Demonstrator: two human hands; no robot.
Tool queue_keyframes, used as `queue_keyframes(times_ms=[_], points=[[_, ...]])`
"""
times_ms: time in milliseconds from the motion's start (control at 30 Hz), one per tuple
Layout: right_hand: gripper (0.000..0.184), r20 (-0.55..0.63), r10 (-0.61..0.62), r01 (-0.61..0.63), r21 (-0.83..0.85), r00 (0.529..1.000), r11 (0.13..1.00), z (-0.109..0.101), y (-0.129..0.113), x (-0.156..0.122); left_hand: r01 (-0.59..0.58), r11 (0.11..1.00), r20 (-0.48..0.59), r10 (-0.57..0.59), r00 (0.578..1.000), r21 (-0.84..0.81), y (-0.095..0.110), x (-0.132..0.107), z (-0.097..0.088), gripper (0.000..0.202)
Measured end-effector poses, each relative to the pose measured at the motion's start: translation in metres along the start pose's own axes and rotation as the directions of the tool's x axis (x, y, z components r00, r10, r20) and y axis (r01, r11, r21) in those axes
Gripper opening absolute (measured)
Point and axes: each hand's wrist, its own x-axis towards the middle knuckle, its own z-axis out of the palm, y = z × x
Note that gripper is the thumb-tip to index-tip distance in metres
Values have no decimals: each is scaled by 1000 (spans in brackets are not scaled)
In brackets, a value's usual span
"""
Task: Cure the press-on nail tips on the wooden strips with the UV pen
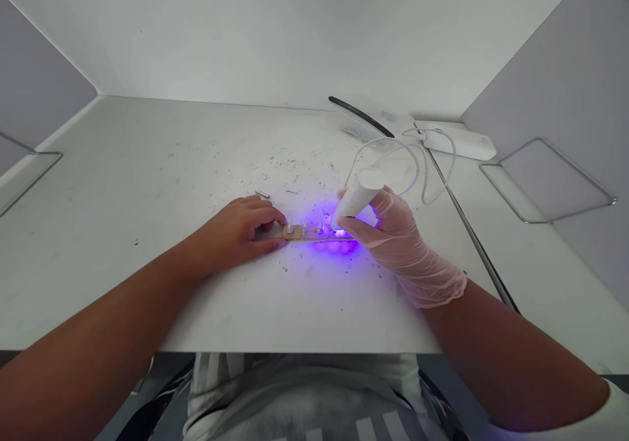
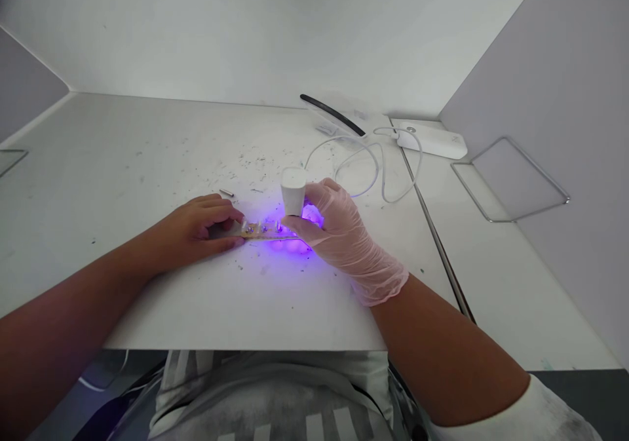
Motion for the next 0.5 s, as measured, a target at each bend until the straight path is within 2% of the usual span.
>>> queue_keyframes(times_ms=[233, 500], points=[[14, 1, -29, 29, 20, 1000, 999, 0, 3, -1, -4, 1000, 12, 4, 1000, -3, -1, 1, 0, 27], [15, -4, -8, 9, 21, 1000, 1000, 0, 2, -1, 7, 1000, 17, -7, 1000, 6, -1, 0, 0, 28]])
